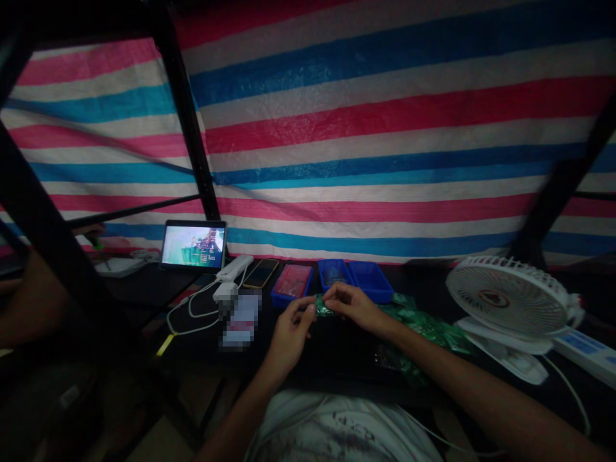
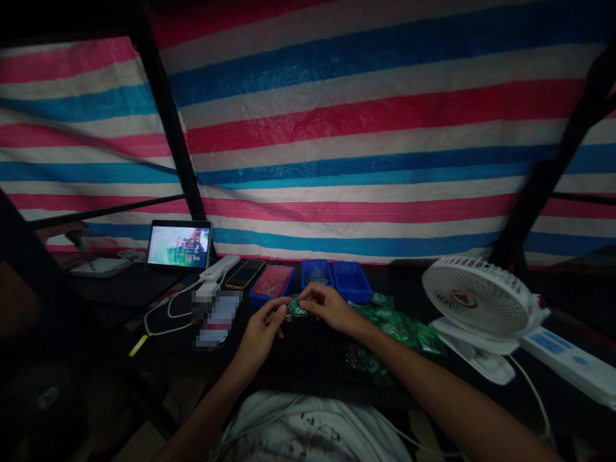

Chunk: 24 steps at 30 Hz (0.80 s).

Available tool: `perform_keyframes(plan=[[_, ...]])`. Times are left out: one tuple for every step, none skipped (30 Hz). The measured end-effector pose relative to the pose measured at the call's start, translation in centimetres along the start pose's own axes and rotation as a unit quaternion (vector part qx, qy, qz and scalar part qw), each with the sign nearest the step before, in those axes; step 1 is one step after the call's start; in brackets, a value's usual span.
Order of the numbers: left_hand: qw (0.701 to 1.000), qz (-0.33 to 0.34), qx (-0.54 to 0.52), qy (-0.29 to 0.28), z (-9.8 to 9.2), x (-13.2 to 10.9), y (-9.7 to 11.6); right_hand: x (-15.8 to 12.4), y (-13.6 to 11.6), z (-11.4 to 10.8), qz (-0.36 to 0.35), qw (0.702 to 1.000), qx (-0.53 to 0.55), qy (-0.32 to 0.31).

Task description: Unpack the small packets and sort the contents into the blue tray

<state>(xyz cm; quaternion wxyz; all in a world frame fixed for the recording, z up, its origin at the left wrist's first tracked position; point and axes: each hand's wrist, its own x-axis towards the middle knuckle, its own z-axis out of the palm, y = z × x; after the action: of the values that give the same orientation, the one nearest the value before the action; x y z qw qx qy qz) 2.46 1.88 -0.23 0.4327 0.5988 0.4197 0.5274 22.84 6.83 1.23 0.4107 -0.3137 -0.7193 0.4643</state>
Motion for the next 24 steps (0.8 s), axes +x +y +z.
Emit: perform_keyframes(plan=[[1.0, 0.001, 0.001, -0.001, 0.0, 0.0, 0.0, 0.0, -0.1, 0.0, -0.003, 1.0, -0.001, -0.002], [1.0, 0.002, 0.002, -0.003, 0.0, -0.1, 0.0, 0.0, -0.1, 0.0, -0.006, 1.0, 0.001, -0.003], [1.0, 0.004, 0.003, -0.004, -0.1, -0.1, 0.1, -0.1, -0.1, 0.0, -0.006, 1.0, 0.006, -0.004], [1.0, 0.005, 0.005, -0.004, -0.1, 0.0, 0.0, -0.1, -0.2, 0.0, -0.007, 1.0, 0.013, -0.003], [1.0, 0.007, 0.007, -0.004, -0.2, 0.0, 0.0, -0.1, -0.2, 0.0, -0.006, 1.0, 0.02, -0.002], [1.0, 0.009, 0.008, -0.004, -0.2, 0.0, -0.1, -0.1, -0.2, 0.0, -0.005, 1.0, 0.023, 0.0], [1.0, 0.012, 0.007, -0.005, -0.2, 0.1, -0.3, -0.1, -0.2, 0.1, -0.002, 1.0, 0.024, 0.002], [1.0, 0.015, 0.003, -0.004, -0.2, 0.2, -0.5, -0.1, -0.2, 0.1, 0.003, 1.0, 0.022, 0.002], [1.0, 0.017, -0.003, -0.001, -0.2, 0.3, -0.7, -0.1, -0.1, 0.1, 0.008, 1.0, 0.018, 0.0], [1.0, 0.02, -0.013, 0.002, -0.2, 0.3, -1.0, -0.1, -0.1, 0.1, 0.012, 1.0, 0.013, -0.003], [0.999, 0.022, -0.027, 0.012, -0.2, 0.4, -1.2, -0.1, 0.0, 0.1, 0.014, 1.0, 0.008, -0.006], [0.999, 0.02, -0.042, 0.017, -0.1, 0.4, -1.5, -0.1, 0.0, 0.0, 0.013, 1.0, 0.003, -0.009], [0.998, 0.018, -0.056, 0.02, -0.1, 0.4, -1.6, -0.1, 0.0, 0.0, 0.008, 1.0, -0.005, -0.011], [0.997, 0.016, -0.067, 0.021, 0.0, 0.4, -1.8, 0.0, 0.1, -0.1, -0.002, 1.0, -0.016, -0.01], [0.997, 0.014, -0.071, 0.02, 0.0, 0.4, -1.8, 0.0, 0.1, -0.1, -0.013, 0.999, -0.029, -0.005], [0.998, 0.013, -0.067, 0.018, 0.0, 0.4, -1.8, 0.0, 0.1, -0.2, -0.024, 0.999, -0.044, 0.001], [0.998, 0.012, -0.055, 0.018, 0.0, 0.4, -1.8, 0.0, 0.1, -0.3, -0.031, 0.998, -0.057, 0.008], [0.999, 0.012, -0.041, 0.02, 0.0, 0.4, -1.7, 0.0, 0.0, -0.3, -0.031, 0.997, -0.066, 0.014], [0.999, 0.012, -0.027, 0.023, 0.0, 0.4, -1.7, 0.0, 0.0, -0.3, -0.024, 0.997, -0.066, 0.017], [0.999, 0.013, -0.018, 0.024, 0.0, 0.3, -1.5, 0.0, 0.0, -0.3, -0.011, 0.998, -0.058, 0.018], [1.0, 0.015, -0.014, 0.022, 0.0, 0.3, -1.4, -0.1, -0.1, -0.2, 0.004, 0.999, -0.042, 0.015], [1.0, 0.017, -0.016, 0.019, 0.0, 0.3, -1.3, -0.1, -0.2, -0.2, 0.014, 1.0, -0.025, 0.011], [1.0, 0.02, -0.02, 0.012, -0.1, 0.3, -1.1, -0.1, -0.2, -0.1, 0.017, 1.0, -0.008, 0.006], [0.999, 0.022, -0.024, 0.004, -0.1, 0.2, -1.0, -0.2, -0.3, -0.1, 0.014, 1.0, 0.004, 0.002]])
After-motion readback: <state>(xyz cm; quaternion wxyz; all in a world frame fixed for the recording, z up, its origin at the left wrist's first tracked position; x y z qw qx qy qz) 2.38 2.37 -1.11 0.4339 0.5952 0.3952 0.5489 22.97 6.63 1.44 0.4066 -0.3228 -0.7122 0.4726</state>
